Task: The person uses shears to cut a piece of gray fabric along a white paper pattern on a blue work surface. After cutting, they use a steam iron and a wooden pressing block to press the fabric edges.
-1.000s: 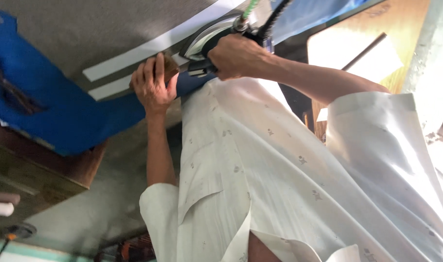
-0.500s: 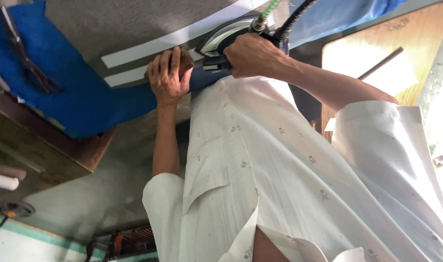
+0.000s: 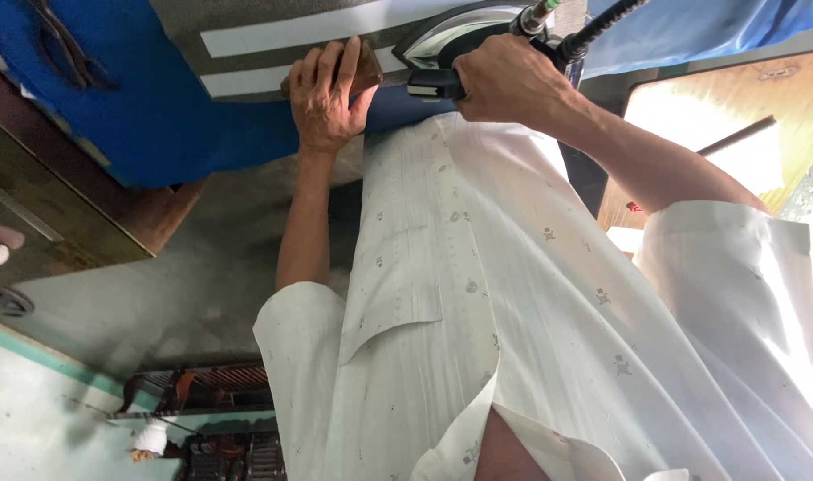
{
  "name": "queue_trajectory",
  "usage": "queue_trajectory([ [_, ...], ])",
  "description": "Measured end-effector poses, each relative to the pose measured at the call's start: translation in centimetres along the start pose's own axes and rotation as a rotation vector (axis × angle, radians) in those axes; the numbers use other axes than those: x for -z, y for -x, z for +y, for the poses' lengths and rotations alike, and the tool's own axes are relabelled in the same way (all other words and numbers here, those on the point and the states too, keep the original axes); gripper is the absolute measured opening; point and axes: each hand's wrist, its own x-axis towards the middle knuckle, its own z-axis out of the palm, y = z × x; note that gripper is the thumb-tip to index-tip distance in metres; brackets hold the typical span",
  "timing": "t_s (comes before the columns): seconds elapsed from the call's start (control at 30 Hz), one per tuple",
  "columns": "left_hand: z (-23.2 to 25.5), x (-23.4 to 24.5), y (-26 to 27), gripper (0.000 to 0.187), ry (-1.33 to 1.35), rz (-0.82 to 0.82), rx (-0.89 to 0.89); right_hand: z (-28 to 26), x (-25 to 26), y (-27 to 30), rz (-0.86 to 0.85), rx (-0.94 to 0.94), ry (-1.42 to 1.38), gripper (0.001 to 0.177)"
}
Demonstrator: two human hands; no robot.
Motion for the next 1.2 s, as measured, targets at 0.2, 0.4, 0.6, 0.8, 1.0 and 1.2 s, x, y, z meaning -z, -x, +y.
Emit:
queue_trajectory([
  [0.2,0.1,0.4,-0.4,0.065,0.036,0.063,0.007,-0.3,0.6,0.1,-0.040,-0.021,-0.013,0.022],
  [0.4,-0.3,0.2,-0.1,0.067,0.044,0.052,-0.006,-0.1,0.5,0.1,-0.067,-0.065,-0.018,0.020],
  [0.6,-1.6,0.2,0.6,0.077,0.159,-0.044,0.075,-0.6,1.0,0.1,-0.115,-0.046,0.059,0.019],
  [0.8,-1.8,1.3,-0.4,0.061,0.043,0.199,0.125,-1.4,0.0,-0.4,-0.148,0.150,0.343,0.023],
  [1.0,-0.8,1.7,-1.6,0.058,0.006,0.198,0.162,-1.1,0.0,-0.9,-0.079,0.059,0.119,0.020],
  [1.2,-0.8,1.1,-1.1,0.060,-0.009,0.142,0.200,0.6,-0.2,-0.3,-0.065,0.049,0.076,0.017],
])
